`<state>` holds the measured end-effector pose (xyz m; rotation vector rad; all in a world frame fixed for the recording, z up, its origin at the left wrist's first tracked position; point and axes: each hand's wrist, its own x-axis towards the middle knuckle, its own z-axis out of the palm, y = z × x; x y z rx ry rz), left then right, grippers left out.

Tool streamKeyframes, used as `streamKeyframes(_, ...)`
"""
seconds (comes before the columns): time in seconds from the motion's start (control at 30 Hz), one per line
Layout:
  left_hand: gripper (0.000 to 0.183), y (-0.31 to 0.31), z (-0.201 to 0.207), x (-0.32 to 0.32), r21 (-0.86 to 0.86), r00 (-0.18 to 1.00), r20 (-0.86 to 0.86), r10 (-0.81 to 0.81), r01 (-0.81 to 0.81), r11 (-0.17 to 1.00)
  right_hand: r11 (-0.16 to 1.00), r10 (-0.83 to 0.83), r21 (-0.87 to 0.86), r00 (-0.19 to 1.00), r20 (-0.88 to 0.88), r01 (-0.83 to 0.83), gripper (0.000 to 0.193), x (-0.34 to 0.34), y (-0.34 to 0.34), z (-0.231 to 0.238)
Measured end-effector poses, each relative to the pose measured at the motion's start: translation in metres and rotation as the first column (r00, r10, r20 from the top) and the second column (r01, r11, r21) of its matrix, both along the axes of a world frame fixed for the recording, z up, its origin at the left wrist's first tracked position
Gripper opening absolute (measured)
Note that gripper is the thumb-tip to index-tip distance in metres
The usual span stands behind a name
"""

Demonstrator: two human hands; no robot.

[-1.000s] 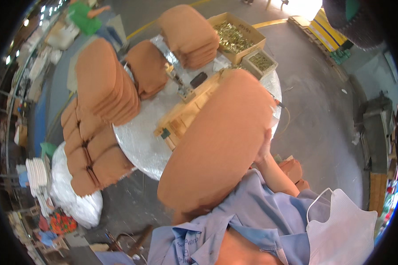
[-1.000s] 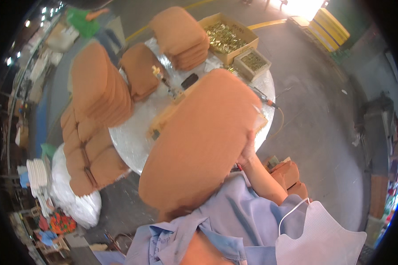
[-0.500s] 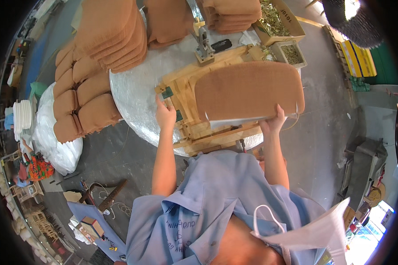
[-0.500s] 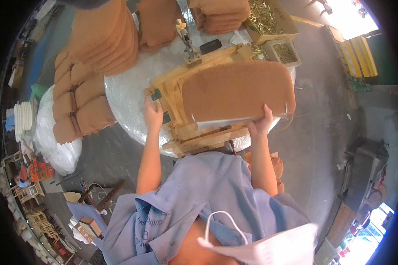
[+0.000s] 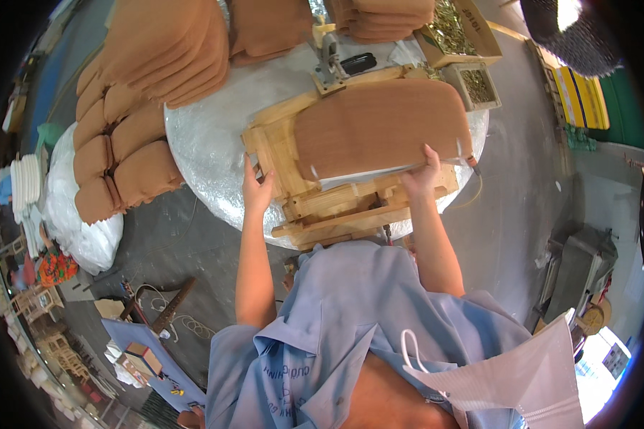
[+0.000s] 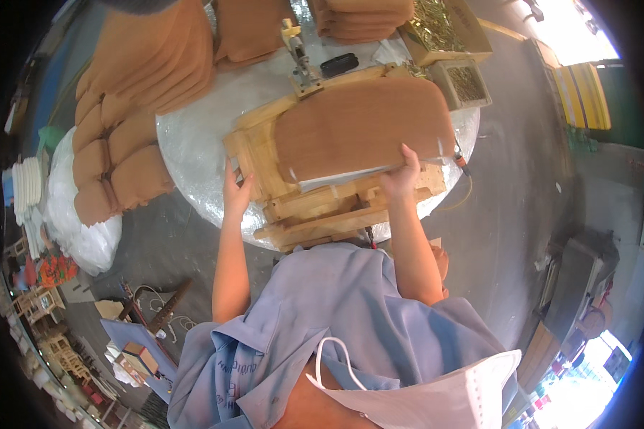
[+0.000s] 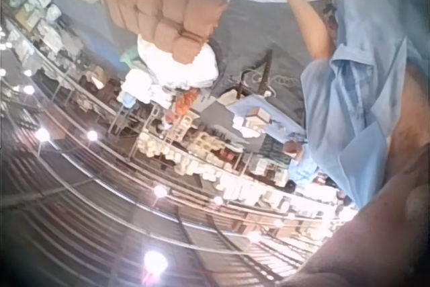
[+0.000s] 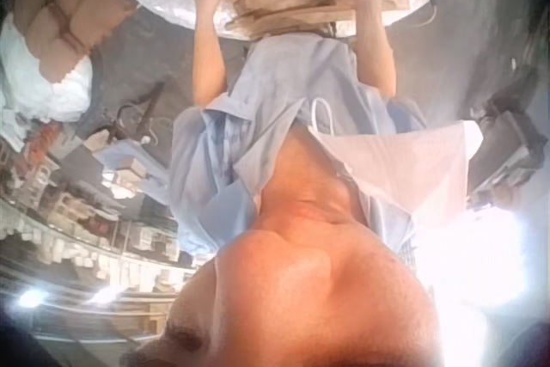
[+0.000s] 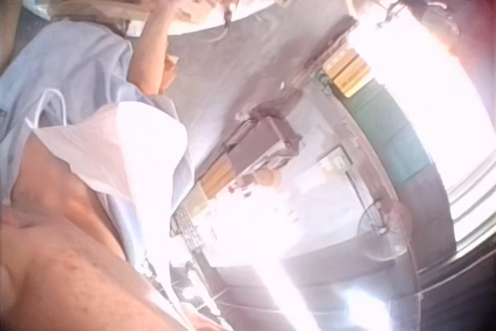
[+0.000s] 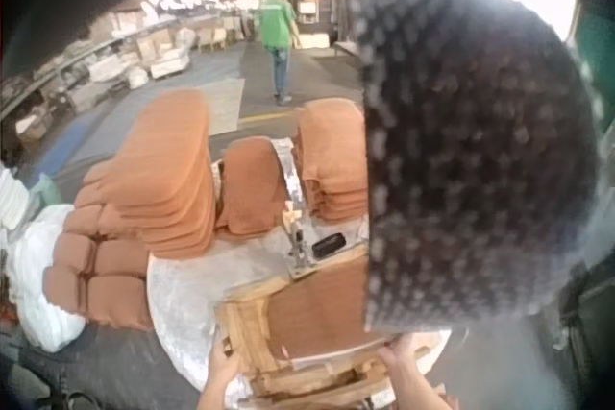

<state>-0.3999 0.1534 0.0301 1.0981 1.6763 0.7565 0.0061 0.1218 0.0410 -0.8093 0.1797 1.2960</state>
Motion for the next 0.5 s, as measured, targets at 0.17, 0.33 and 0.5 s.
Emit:
streamKeyframes(0.17, 0.084, 0.0, -0.025, 0.003, 0.073, 0.999, -0.003, 0.04, -0.04, 0.997, 0.993, 0.056, -0.104, 0.997, -0.055, -0.062, 0.051, -0.049, 0.013, -0.015)
streamKeyframes(0.33, 0.081, -0.018, -0.009, 0.057, 0.229, 0.852, -0.475, 0.219, -0.121, 0.966, 0.937, 0.319, -0.173, 0.945, 0.068, -0.303, 0.057, -0.026, 0.007, -0.003)
streamKeyframes(0.5, 0.079, -0.04, 0.017, 0.147, 0.394, 0.779, -0.624, 0.065, 0.242, 0.887, 0.617, 0.774, -0.505, 0.582, 0.251, -0.603, 0.058, 0.044, -0.013, 0.022)
